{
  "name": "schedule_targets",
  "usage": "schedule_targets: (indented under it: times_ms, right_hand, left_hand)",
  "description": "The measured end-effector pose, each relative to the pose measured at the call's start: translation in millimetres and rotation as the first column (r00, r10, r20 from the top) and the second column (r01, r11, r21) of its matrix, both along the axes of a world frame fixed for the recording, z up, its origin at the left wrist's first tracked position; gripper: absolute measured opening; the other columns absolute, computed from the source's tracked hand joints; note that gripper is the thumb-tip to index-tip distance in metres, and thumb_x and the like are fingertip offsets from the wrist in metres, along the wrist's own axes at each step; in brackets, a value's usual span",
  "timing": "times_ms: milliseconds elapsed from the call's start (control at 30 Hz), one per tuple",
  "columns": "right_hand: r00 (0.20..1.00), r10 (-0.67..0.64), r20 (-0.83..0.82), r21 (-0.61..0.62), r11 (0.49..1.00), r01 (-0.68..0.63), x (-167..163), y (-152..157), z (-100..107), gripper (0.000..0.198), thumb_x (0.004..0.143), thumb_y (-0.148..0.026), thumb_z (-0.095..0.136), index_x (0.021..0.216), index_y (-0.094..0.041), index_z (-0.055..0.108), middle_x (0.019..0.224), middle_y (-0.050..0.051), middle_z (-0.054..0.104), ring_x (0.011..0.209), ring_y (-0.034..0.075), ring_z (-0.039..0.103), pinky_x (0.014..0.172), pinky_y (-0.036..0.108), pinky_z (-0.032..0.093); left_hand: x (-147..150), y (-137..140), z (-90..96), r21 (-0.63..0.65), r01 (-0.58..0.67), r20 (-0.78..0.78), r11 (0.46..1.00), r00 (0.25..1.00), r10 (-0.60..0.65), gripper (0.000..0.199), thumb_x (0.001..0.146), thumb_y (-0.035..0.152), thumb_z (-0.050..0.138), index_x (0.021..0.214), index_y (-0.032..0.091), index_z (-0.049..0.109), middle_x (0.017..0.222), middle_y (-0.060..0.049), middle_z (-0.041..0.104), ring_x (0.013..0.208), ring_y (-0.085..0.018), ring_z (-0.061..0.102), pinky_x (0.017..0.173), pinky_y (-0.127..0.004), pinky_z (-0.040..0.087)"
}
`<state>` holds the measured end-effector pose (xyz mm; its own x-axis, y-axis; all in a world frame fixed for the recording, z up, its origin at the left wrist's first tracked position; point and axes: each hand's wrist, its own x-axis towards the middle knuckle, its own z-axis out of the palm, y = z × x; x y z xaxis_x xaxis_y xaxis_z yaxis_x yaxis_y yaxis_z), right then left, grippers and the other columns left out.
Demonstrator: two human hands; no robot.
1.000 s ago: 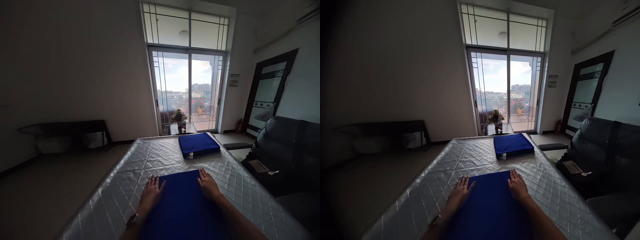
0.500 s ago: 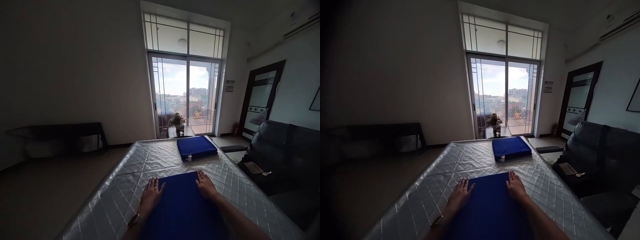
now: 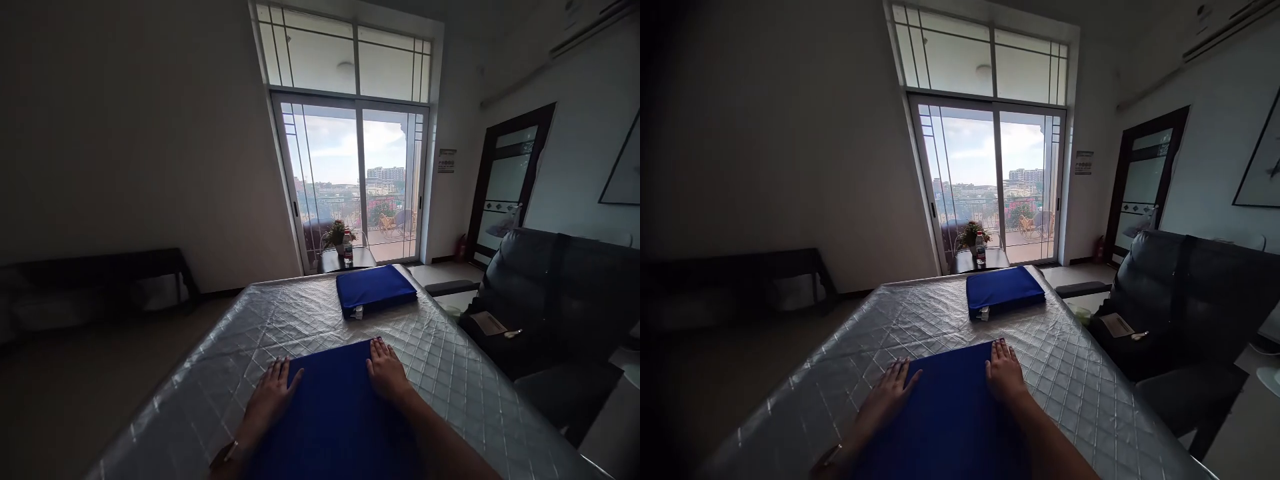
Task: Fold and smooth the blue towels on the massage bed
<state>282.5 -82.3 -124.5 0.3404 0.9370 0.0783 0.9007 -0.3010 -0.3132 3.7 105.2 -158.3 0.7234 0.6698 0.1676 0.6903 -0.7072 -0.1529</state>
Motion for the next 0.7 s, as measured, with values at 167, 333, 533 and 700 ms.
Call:
schedule_targets:
  times_ms: [167,333,533,700]
  right_hand:
    - [0.997,0.0,-0.071,-0.004,1.0,-0.001,-3.4,-4.2,-4.7,0.07,0.103,-0.04,0.021,0.16,0.0,0.018,0.167,0.015,0.009,0.156,0.025,0.006,0.126,0.043,0.006]
    - [0.997,0.007,-0.073,0.007,1.0,-0.007,-2.4,-5.4,-6.1,0.068,0.103,-0.038,0.02,0.159,0.001,0.018,0.167,0.017,0.011,0.156,0.025,0.004,0.126,0.044,0.006]
    - [0.996,0.083,-0.019,-0.005,0.996,-0.083,1.5,-8.3,-8.2,0.07,0.1,-0.036,0.033,0.16,-0.001,0.02,0.167,0.016,0.007,0.156,0.027,0.005,0.126,0.044,0.006]
    - [0.998,0.005,-0.061,0.019,1.0,-0.004,-1.9,-2.8,-9.4,0.066,0.103,-0.033,0.02,0.159,0.001,0.019,0.167,0.016,0.012,0.156,0.025,0.007,0.126,0.043,0.007]
  left_hand:
    - [21.4,-5.2,7.2,0.037,-0.139,0.028,0.99,0.99,0.138,0.057,0.099,0.04,0.036,0.149,0.015,0.05,0.156,-0.019,0.046,0.148,-0.038,0.035,0.12,-0.06,0.028]
    - [114.3,-75.5,11.9,-0.029,0.225,0.109,0.974,0.969,-0.221,0.055,0.105,0.039,0.026,0.155,0.021,0.04,0.161,-0.012,0.04,0.152,-0.03,0.029,0.12,-0.056,0.032]
    - [174.9,-123.1,6.7,-0.114,0.333,0.206,0.936,0.93,-0.305,0.063,0.107,0.047,0.016,0.157,0.012,0.033,0.161,-0.015,0.038,0.151,-0.026,0.033,0.122,-0.048,0.035]
    - [119.1,-93.1,-2.8,-0.074,0.33,0.139,0.941,0.938,-0.318,0.059,0.107,0.048,0.024,0.157,0.019,0.036,0.163,-0.013,0.036,0.152,-0.026,0.028,0.122,-0.05,0.033]
